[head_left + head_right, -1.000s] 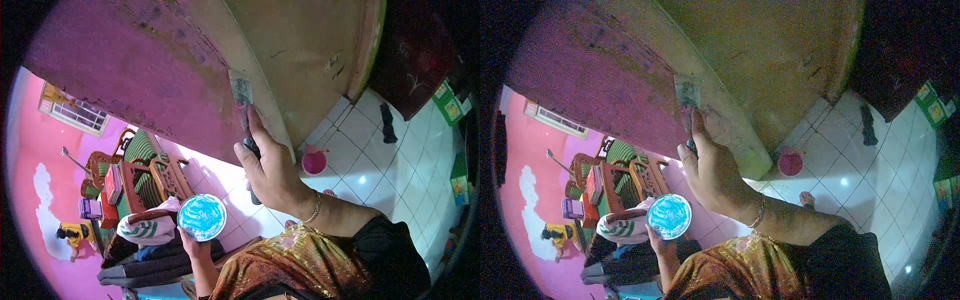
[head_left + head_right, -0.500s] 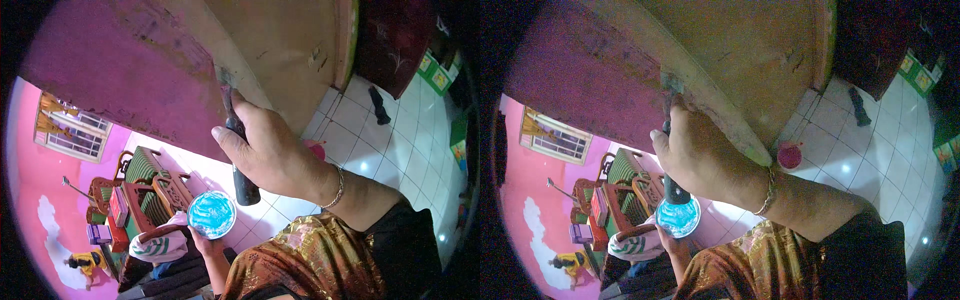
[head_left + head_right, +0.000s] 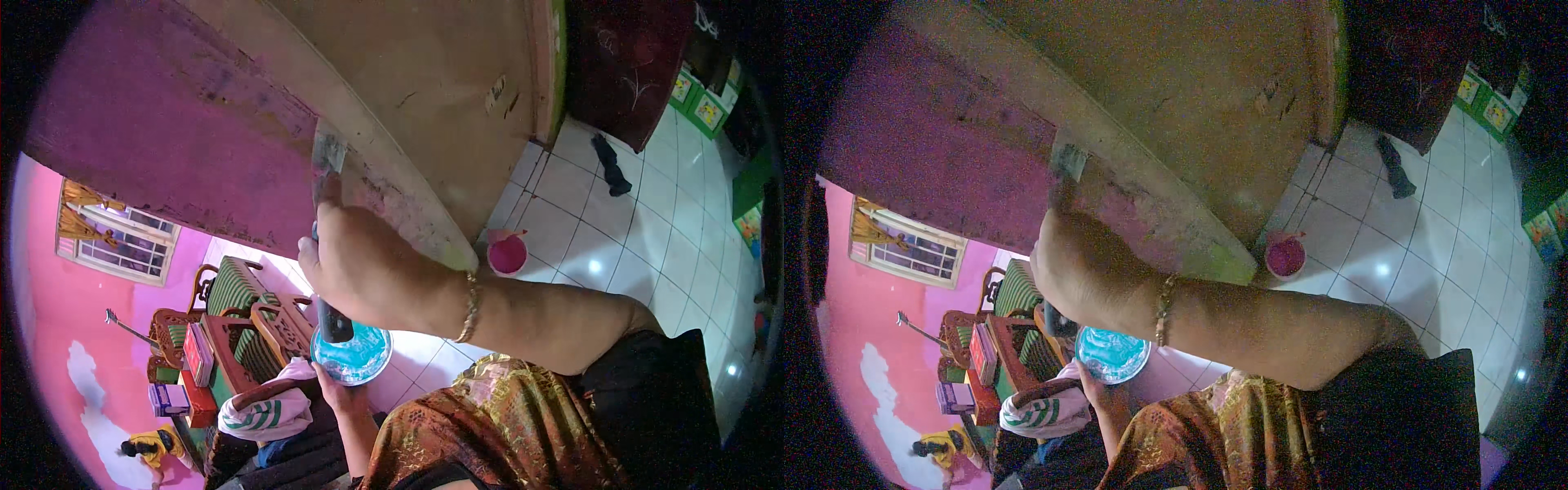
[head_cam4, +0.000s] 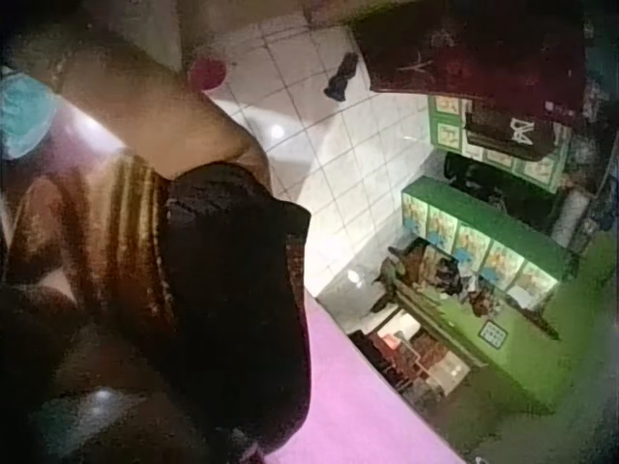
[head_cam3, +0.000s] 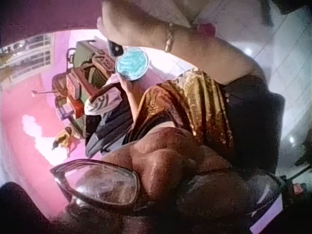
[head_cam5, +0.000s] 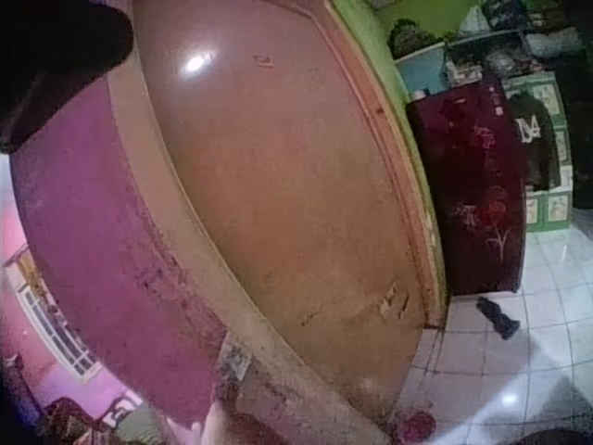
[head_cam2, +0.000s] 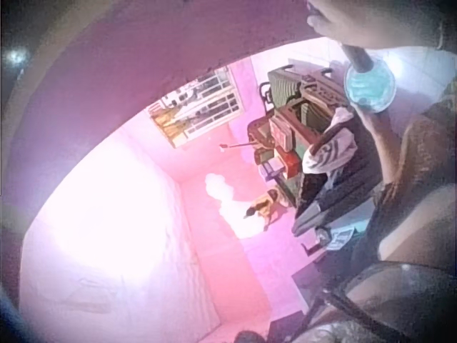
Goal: The person uses a putty knife to scrape white plaster from a plastic lid and applies it to a wall surface. They repeatedly smooth the plaster over the wall by hand using the tool.
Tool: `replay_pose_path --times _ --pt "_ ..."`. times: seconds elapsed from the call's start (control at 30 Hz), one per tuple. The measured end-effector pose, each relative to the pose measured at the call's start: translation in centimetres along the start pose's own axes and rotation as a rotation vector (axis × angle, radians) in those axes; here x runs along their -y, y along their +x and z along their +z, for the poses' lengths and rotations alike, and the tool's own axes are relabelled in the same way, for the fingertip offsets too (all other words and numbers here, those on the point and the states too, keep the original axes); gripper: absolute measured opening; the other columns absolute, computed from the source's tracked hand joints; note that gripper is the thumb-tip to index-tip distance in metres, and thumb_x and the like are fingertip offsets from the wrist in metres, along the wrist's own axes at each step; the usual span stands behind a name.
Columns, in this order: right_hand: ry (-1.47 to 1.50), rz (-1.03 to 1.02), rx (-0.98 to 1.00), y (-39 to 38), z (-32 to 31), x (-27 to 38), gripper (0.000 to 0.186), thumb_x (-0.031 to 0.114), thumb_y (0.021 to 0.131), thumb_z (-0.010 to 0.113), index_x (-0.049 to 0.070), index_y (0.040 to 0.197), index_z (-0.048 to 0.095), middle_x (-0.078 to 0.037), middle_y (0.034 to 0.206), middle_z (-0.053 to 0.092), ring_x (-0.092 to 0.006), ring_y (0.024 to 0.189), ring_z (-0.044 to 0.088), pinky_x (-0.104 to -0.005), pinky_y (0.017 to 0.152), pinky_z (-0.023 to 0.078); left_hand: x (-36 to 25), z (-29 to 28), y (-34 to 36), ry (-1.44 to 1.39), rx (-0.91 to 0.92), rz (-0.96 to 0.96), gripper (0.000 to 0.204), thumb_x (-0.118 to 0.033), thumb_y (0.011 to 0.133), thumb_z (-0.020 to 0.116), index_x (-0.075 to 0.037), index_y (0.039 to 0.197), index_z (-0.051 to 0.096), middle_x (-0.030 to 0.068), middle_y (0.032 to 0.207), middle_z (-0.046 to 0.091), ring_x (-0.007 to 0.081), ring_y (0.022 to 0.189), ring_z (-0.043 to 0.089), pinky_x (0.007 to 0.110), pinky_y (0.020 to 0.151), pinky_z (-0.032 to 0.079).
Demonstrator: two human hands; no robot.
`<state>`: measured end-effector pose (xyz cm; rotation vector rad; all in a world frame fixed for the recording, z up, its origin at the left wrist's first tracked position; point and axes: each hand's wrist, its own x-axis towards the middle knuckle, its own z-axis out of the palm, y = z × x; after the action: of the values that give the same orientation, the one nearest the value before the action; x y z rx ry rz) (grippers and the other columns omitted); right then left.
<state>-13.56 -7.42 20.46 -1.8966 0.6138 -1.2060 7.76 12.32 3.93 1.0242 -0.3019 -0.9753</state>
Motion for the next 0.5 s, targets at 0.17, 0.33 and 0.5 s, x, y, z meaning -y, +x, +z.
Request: replay_pose_path --times 0.17,0.33,0.5 --pt "0.117 0.139 -0.046 -0.9 0.8 0.0 0.027 0.016 0.087 0.055 -0.011 0.089 0.050 -0.026 0.065 0.057 -0.0422 0.066 0.060 -0.0470 0.059 0.046 0.0 -1.1 0.3 -0.012 0.003 -0.014 0.058 -0.048 0.097 0.035 -0.005 0.136 0.039 0.0122 0.137 0.045 0.0303 0.125 0.045 0.049 0.105 0.035" --pt "0.251 0.290 0.054 -3.8 -2.7 1.1 0.031 0.017 0.090 0.054 -0.008 0.104 0.044 -0.020 0.062 0.054 -0.0327 0.061 0.061 -0.0401 0.054 0.043 -0.3 -0.2 0.2 0.098 -0.029 0.043 0.054 -0.045 0.098 0.035 -0.003 0.132 0.042 0.0127 0.131 0.051 0.0305 0.117 0.051 0.047 0.101 0.039" --pt "0.154 0.190 -0.194 -1.2 -2.2 -1.0 0.024 0.018 0.091 0.054 -0.004 0.087 0.047 -0.019 0.062 0.056 -0.0328 0.057 0.060 -0.0427 0.053 0.043 -0.2 -0.8 0.1 0.016 0.008 0.019 0.054 -0.044 0.099 0.034 -0.004 0.134 0.041 0.0150 0.132 0.049 0.0334 0.119 0.049 0.050 0.102 0.038"
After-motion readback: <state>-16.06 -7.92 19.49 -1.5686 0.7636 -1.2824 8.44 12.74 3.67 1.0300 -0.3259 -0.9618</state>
